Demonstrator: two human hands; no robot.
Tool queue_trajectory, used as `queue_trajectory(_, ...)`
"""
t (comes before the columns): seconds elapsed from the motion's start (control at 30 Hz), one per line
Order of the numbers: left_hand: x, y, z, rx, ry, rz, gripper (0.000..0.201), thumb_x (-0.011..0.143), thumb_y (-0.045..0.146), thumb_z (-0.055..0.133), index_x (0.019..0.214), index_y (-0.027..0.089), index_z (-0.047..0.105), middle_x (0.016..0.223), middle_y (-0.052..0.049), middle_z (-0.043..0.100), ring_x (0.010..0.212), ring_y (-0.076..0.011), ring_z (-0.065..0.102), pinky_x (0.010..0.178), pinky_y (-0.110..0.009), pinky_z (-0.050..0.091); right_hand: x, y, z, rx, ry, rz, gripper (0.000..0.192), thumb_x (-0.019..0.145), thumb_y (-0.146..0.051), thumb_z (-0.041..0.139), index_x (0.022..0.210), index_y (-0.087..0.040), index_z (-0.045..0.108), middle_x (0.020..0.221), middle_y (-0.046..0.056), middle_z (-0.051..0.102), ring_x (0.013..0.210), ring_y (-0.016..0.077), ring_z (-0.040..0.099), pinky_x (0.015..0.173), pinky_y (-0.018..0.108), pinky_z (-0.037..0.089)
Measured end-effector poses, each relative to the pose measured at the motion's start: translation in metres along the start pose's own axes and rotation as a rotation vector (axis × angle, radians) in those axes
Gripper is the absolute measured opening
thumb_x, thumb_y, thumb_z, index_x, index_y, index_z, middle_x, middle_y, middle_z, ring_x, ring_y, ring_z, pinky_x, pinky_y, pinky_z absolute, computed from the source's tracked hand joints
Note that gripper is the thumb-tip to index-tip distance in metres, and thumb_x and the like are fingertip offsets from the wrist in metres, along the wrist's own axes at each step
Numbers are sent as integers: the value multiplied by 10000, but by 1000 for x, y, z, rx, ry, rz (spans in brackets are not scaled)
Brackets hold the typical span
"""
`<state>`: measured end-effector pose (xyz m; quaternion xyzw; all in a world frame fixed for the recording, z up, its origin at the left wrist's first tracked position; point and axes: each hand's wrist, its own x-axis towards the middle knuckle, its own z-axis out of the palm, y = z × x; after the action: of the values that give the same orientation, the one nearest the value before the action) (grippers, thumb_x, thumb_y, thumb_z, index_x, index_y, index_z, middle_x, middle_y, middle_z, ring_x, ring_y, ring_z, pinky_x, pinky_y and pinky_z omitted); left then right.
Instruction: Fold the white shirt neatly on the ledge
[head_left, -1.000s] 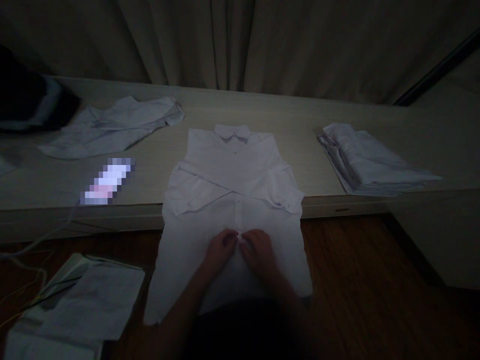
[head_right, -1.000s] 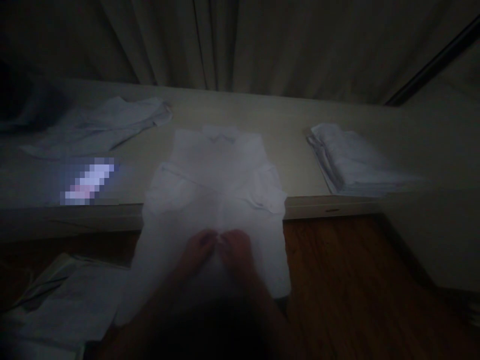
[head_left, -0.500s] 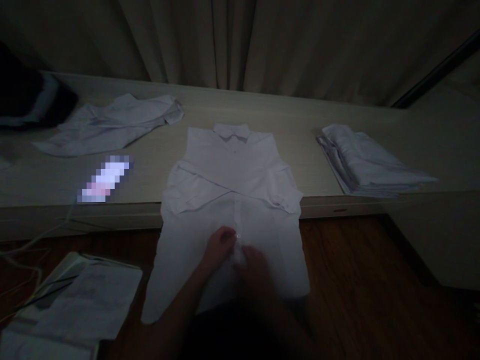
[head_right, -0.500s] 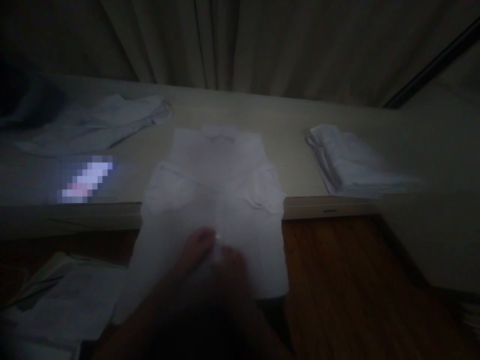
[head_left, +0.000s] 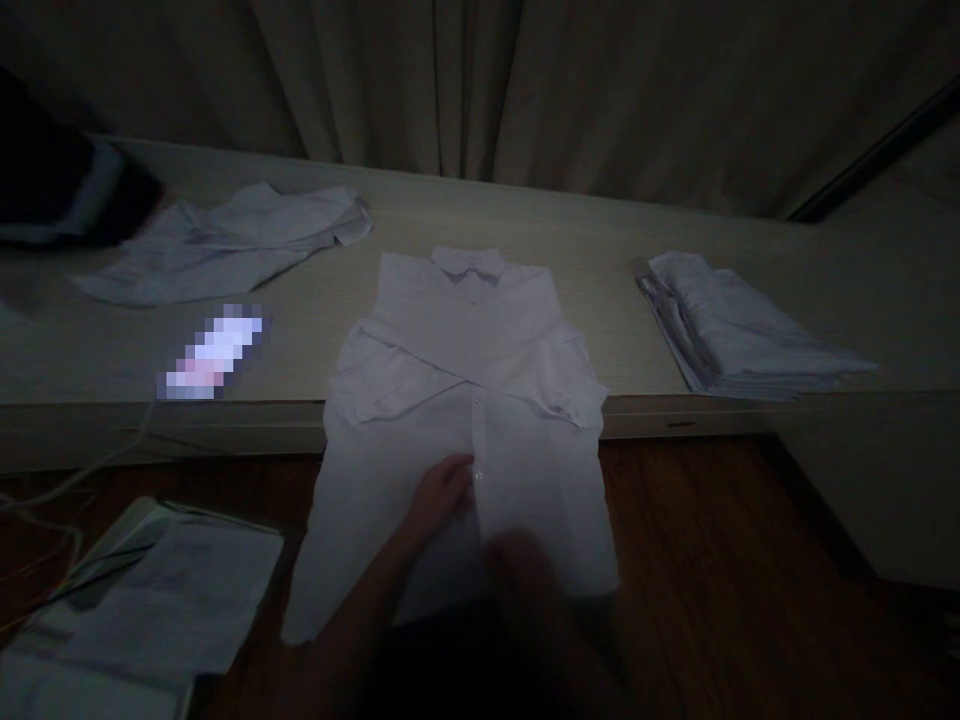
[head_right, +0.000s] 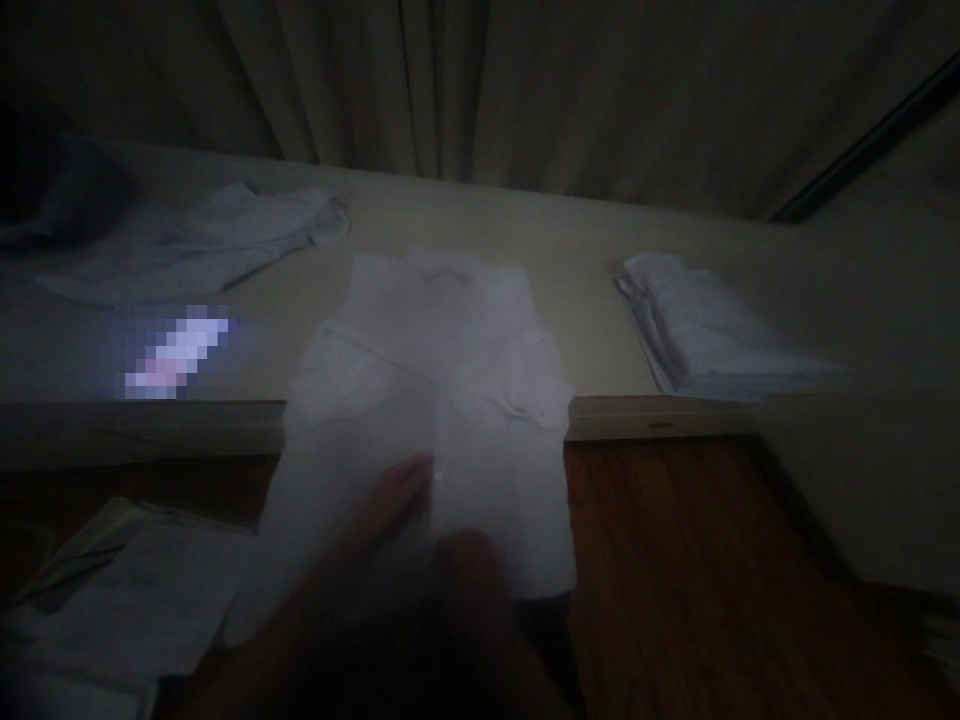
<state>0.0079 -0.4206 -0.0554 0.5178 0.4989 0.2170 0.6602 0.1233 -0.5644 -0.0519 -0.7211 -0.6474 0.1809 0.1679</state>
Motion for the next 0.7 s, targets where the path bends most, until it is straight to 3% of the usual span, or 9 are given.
queue_trajectory(0.2, -1, 5, 0, -15, 15, -39, 450, 767, 444, 533, 1078, 135, 638, 580, -15, 622, 498, -135, 555, 479, -255, 437, -4, -16, -21, 181, -158, 116, 253, 909, -207, 373, 921, -205, 626, 938, 78, 673, 852, 184, 600, 790, 316, 477)
queue_trajectory(0.33, -3, 8, 1, -47, 23, -19, 396, 739, 464, 562, 953, 142, 646, 620, -24, 631, 491, -118, 543, 456, -237, 414, -4, -20, -24, 277, -225, 148, 265, 909, -249, 388, 1049, -195, 606, 1033, 91, 674, 914, 188, 617, 819, 319, 485)
queue_trajectory(0.47, -3, 10, 0, -13, -6, 3, 312, 732, 434, 559, 836, 146, 621, 607, 2, 586, 469, -97, 510, 430, -219, 376, 5, -24, -30, 264, -251, 126, 245, 892, -250, 408, 1019, -216, 614, 972, 65, 697, 839, 176, 638, 742, 289, 488)
queue_trajectory(0.6, -1, 9, -2, 53, -15, 11, 255, 737, 398, 534, 754, 156, 610, 539, 20, 537, 459, -102, 474, 451, -235, 371, 32, -22, -32, 202, -126, 145, 168, 864, -290, 477, 914, -211, 616, 852, 41, 684, 735, 157, 614, 657, 264, 456)
queue_trajectory(0.7, -1, 10, -5, 61, 4, 76, 242, 729, 385, 547, 716, 161, 638, 627, -14, 601, 575, -124, 525, 561, -257, 422, 58, -17, -27, 137, 17, 146, 259, 851, -446, 522, 881, -201, 601, 832, 40, 654, 720, 158, 587, 653, 271, 431)
